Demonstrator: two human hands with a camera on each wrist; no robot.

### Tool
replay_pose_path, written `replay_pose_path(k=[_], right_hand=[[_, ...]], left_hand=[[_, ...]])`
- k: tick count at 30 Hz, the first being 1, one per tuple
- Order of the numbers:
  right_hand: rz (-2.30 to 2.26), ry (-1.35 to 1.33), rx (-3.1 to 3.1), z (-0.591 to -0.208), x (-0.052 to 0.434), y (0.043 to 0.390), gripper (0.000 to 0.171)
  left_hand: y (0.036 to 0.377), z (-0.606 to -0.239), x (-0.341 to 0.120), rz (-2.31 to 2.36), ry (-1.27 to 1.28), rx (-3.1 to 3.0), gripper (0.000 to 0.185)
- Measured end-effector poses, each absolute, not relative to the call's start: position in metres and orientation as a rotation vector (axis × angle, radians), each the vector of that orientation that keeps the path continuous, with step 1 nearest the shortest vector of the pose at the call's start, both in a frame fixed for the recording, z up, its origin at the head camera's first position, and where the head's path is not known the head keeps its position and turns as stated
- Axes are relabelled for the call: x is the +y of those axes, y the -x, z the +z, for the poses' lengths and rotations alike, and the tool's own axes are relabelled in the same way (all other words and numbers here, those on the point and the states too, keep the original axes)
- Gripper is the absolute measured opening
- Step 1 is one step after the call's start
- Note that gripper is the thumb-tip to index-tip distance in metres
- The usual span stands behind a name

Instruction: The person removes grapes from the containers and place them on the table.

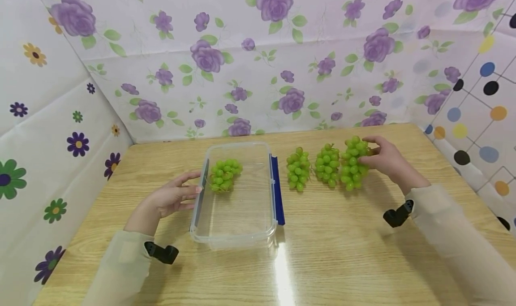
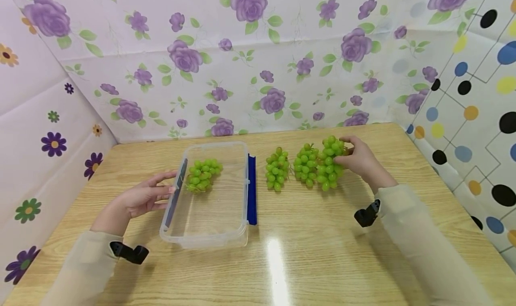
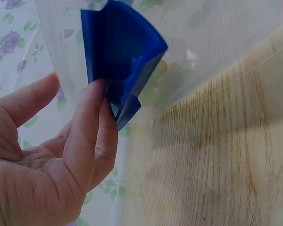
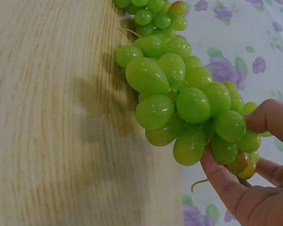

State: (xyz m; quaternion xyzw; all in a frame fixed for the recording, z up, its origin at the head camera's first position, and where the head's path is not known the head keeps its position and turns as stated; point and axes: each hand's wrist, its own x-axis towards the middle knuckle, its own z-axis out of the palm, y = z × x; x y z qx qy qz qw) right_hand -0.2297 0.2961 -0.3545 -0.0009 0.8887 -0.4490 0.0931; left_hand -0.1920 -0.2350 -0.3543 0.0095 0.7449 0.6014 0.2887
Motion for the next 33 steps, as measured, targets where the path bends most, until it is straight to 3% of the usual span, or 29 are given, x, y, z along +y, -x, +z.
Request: replay_pose_path(k=[33], right_hand=[[-1.361,0.026,2.555,-0.385,0.313,0.239,0.072]], left_hand=[[0.191,-0.354,-0.236,1.600,-0.023,1.997,0.073]])
